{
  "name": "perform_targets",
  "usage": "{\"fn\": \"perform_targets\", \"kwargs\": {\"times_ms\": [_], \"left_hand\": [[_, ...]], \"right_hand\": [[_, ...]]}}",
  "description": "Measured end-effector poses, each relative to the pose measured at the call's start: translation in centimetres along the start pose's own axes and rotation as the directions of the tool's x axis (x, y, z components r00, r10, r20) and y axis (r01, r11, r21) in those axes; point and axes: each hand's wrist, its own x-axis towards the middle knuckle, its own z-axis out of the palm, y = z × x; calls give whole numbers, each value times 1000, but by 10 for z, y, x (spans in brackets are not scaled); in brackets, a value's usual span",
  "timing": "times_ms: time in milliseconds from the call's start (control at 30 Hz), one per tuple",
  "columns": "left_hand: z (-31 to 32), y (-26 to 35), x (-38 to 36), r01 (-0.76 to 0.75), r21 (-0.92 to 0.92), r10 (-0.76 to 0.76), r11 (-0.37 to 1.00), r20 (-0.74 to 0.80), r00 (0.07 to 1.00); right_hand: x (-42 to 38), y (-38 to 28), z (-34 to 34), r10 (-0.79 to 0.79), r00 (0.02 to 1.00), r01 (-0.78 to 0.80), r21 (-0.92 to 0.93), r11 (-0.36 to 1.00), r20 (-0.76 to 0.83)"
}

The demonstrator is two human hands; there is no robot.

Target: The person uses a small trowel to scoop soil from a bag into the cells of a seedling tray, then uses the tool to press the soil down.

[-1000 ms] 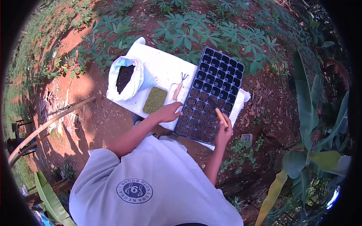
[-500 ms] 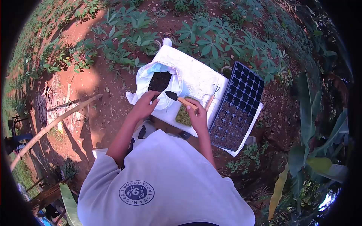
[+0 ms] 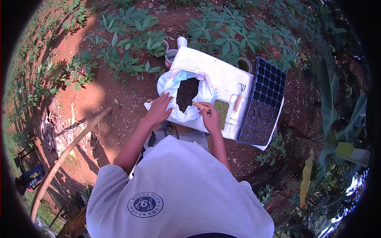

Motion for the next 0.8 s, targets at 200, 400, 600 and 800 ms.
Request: {"fn": "perform_targets", "kwargs": {"times_ms": [200,400,600,800], "left_hand": [[22,-12,-4,-31,-44,34,999,72,997],[18,-16,-6,-83,-19,83,996,22,996],[5,-7,-6,-43,-50,39,998,-72,997],[0,-7,-5,-71,-74,64,995,-83,994]], "right_hand": [[0,26,11,142,988,-112,366,924,-56],[0,42,18,220,972,-161,460,873,-78],[-3,41,23,296,950,-193,570,799,-93],[-12,51,17,308,944,-178,596,783,-122]]}}
